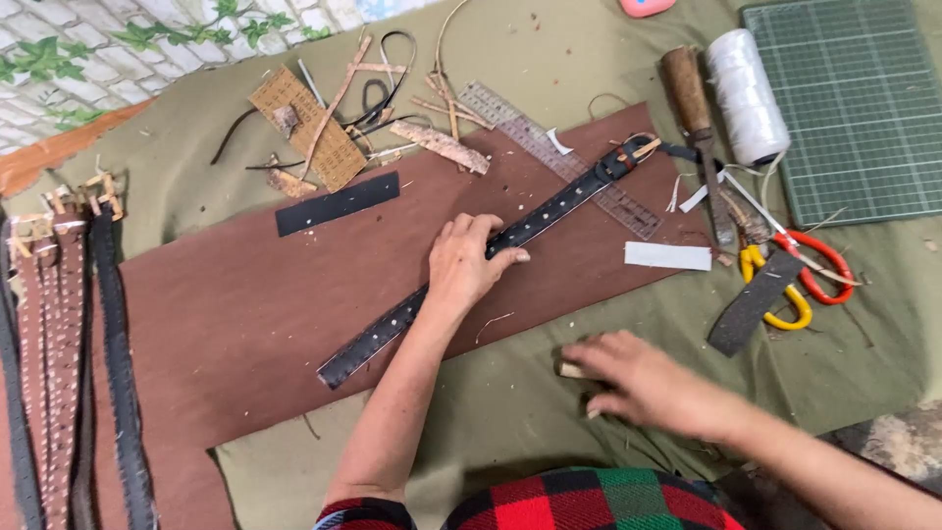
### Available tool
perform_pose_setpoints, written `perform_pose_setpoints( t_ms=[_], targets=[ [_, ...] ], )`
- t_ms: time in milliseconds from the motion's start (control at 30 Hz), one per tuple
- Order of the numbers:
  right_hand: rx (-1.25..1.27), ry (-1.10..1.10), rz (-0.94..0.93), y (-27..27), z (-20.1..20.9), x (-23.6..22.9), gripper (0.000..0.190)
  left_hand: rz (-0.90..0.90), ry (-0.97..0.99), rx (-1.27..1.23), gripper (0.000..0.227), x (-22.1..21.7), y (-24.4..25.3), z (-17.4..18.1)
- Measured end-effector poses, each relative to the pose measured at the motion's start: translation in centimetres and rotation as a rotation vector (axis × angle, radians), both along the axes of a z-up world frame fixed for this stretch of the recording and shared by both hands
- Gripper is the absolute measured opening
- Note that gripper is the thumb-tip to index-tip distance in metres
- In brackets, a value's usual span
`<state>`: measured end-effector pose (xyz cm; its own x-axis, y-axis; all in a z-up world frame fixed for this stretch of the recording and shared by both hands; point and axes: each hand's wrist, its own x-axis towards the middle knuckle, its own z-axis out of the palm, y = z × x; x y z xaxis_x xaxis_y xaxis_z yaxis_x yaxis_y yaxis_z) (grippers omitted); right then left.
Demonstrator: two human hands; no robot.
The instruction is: Assembling leather belts by attaching buckles, measuring lengths, and inspecting the finished product.
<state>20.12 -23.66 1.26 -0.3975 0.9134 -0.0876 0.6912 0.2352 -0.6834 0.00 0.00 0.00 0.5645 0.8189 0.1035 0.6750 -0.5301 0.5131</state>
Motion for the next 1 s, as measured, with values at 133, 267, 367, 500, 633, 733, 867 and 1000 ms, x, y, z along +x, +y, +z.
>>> perform_pose_setpoints(
  t_ms=[133, 267, 367, 500, 633, 733, 867, 1000],
  targets=[
    [0.233, -0.039, -0.063, -0.7, 0.1, -0.8, 0.046, 0.005, 0.037, 0.077, 0.056, 1.3, 0.1, -1.2],
    [0.220, -0.107, -0.359, 3.2, -2.7, 2.6, 0.055, -0.021, 0.166, -0.199, 0.041, 1.5, 1.0, 1.0],
    [0.281, -0.208, -0.487, 6.6, -3.0, 3.8, 0.050, -0.011, 0.072, -0.362, 0.029, 1.5, 2.1, 2.4],
    [0.029, 0.022, -0.760, 10.2, 2.2, 2.8, 0.034, -0.092, -0.572, -0.847, 0.015, -0.1, 2.3, 4.4],
    [-0.199, 0.557, -0.767, 14.7, 4.3, 2.3, 0.036, -0.157, -0.873, -0.905, 0.024, -0.5, 3.9, 4.2],
    [-0.415, 0.970, -0.727, 18.7, 5.3, 1.7, 0.068, -0.183, -1.009, -0.861, 0.026, -0.9, 4.0, 5.8],
    [-0.437, 1.333, -0.574, 22.4, 7.5, 0.1, 0.057, -0.262, -1.068, -0.811, 0.025, -1.5, 2.8, 8.2],
    [-0.234, 1.531, -0.571, 22.8, 9.5, -0.2, 0.029, -0.246, -0.974, -0.771, 0.030, -2.5, 2.2, 8.3]
  ],
)
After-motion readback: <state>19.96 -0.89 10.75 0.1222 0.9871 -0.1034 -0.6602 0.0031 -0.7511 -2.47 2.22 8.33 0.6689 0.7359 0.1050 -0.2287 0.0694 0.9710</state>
